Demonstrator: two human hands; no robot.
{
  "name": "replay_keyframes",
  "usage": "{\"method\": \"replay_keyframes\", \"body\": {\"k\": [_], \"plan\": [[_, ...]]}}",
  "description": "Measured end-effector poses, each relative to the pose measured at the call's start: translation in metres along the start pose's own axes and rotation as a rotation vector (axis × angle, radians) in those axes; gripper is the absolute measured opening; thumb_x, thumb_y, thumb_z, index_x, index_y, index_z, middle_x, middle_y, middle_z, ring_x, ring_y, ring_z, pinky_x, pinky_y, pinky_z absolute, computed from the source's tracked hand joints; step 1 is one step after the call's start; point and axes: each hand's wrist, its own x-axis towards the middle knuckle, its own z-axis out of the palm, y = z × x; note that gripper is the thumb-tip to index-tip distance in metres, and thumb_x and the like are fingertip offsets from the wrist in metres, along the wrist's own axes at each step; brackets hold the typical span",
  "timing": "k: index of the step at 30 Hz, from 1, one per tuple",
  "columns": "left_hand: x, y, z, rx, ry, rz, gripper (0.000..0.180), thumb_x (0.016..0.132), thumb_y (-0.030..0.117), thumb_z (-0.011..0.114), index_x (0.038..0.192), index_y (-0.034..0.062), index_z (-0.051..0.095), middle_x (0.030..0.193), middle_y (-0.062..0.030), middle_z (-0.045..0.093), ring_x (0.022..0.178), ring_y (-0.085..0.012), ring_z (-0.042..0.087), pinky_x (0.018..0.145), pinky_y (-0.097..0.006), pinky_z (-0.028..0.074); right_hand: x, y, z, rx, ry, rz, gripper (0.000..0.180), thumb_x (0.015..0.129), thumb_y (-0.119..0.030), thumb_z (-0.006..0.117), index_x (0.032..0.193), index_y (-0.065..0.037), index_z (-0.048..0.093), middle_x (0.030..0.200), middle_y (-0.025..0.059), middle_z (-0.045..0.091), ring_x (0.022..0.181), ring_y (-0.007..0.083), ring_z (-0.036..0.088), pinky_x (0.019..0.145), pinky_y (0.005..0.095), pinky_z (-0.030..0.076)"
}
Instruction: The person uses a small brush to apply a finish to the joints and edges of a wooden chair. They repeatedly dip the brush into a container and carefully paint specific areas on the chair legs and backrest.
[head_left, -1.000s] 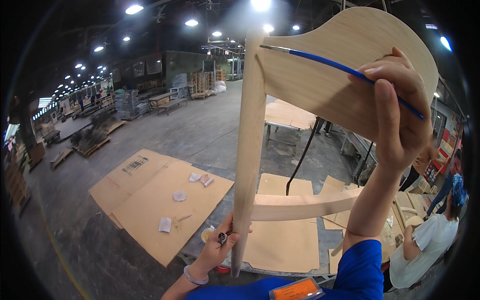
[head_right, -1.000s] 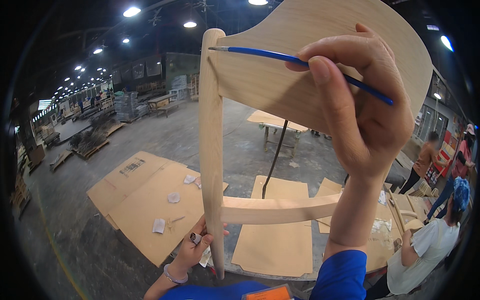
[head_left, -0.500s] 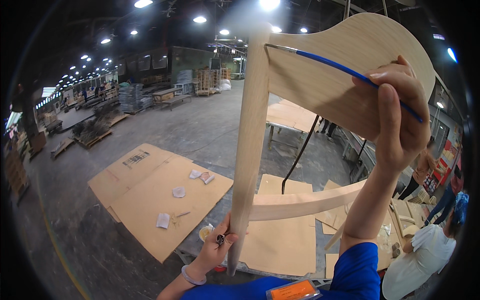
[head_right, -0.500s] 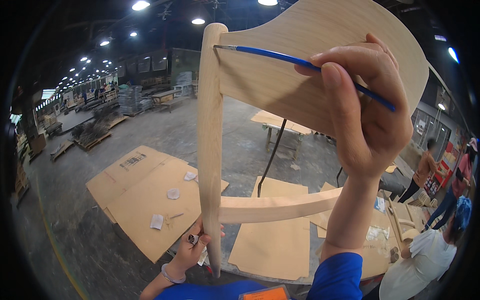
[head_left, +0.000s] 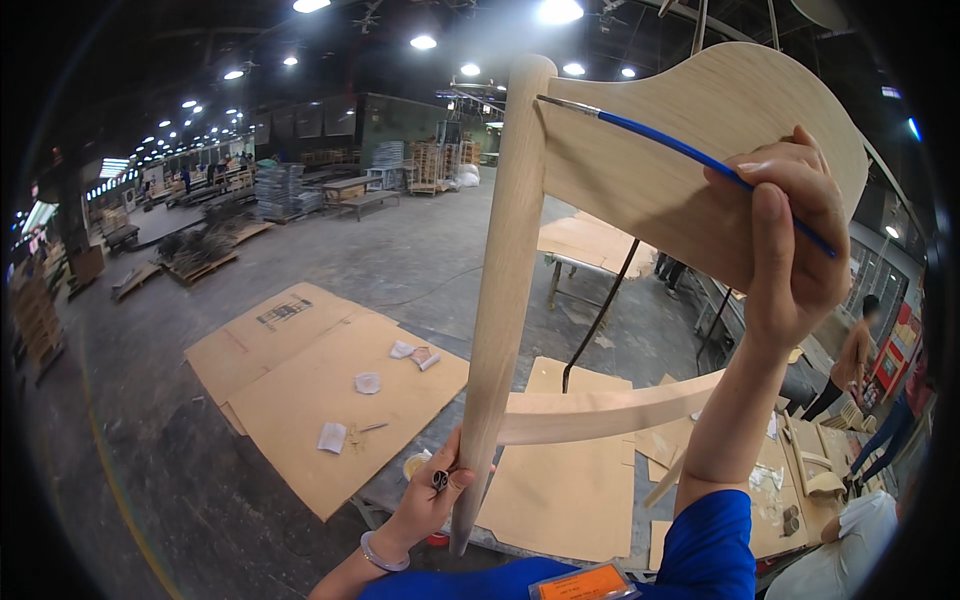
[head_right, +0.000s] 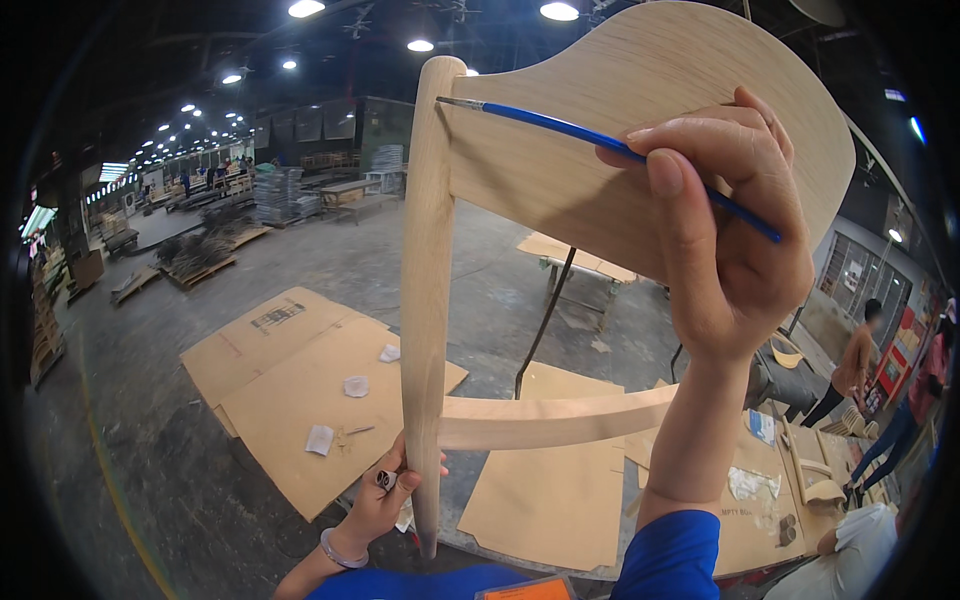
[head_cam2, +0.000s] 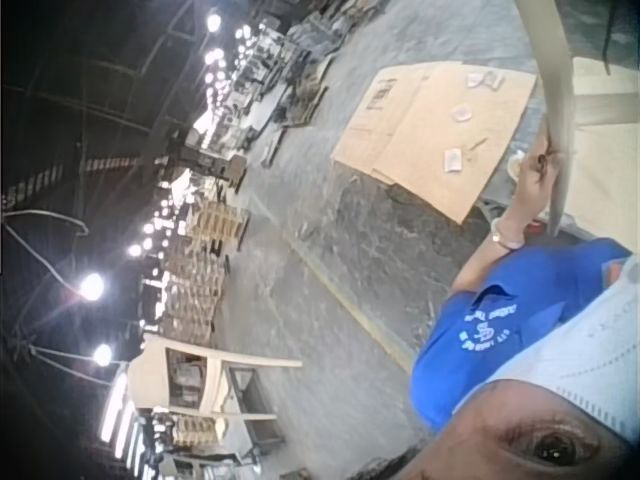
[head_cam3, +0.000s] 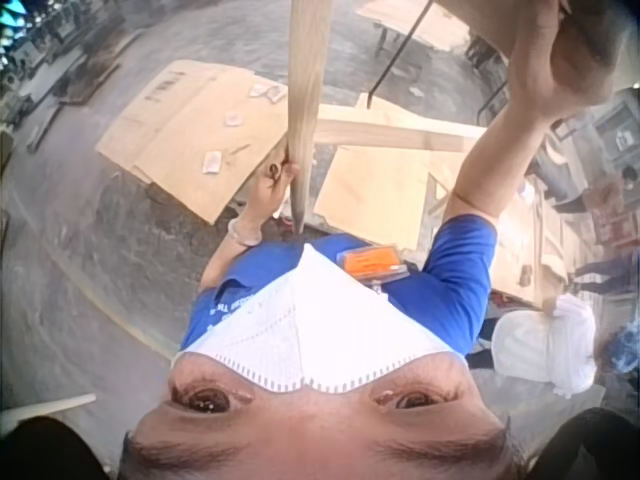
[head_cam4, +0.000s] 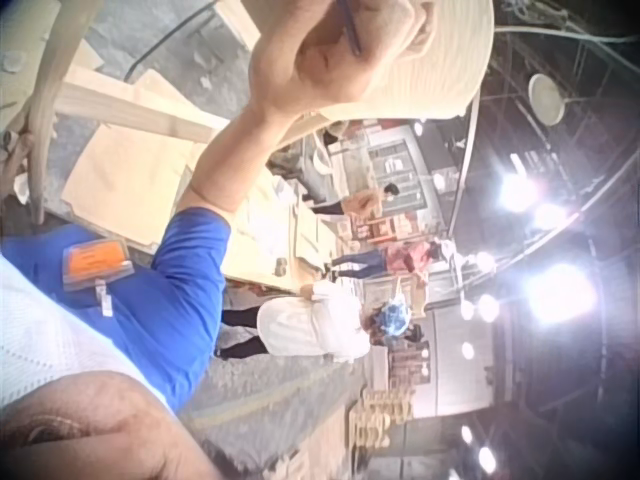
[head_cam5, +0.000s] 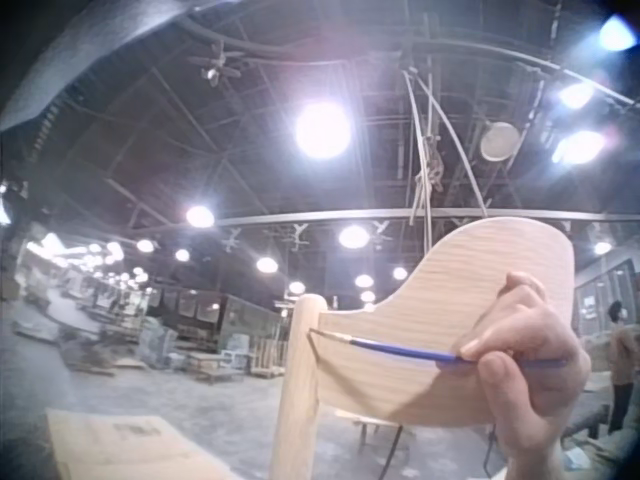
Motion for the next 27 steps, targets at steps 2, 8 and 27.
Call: {"method": "replay_keyframes", "body": {"k": [2,8,27], "plan": [[-0.001,0.002,-0.001,-0.003,0.001,-0.005,0.071,0.108,0.037,0.054,0.162,-0.0002,0.027,0.125,-0.0156,0.065,0.109,-0.0227,0.068,0.098,-0.038,0.053,0.001,0.000,0.002,0.004,0.010,0.002,0.011,0.098,-0.007,0.063,0.101,-0.002,0.072,0.090,0.0093,0.077,0.090,0.0194,0.069,0.117,0.0535,0.034],[-0.003,0.007,-0.001,-0.002,0.005,-0.025,0.071,0.108,0.039,0.055,0.161,-0.0003,0.029,0.125,-0.0144,0.065,0.109,-0.0220,0.068,0.098,-0.038,0.053,0.004,0.000,0.006,0.016,0.033,0.019,0.007,0.095,-0.006,0.069,0.098,-0.005,0.074,0.090,0.0047,0.078,0.089,0.0178,0.069,0.114,0.0524,0.034],[-0.009,0.006,-0.016,-0.017,-0.003,-0.021,0.068,0.108,0.029,0.056,0.162,-0.0001,0.026,0.135,-0.0147,0.063,0.114,-0.0211,0.067,0.101,-0.036,0.050,0.007,-0.006,0.018,0.002,0.009,0.017,0.007,0.095,-0.007,0.068,0.097,-0.005,0.074,0.091,0.0051,0.077,0.089,0.0198,0.070,0.115,0.0534,0.034]]}}
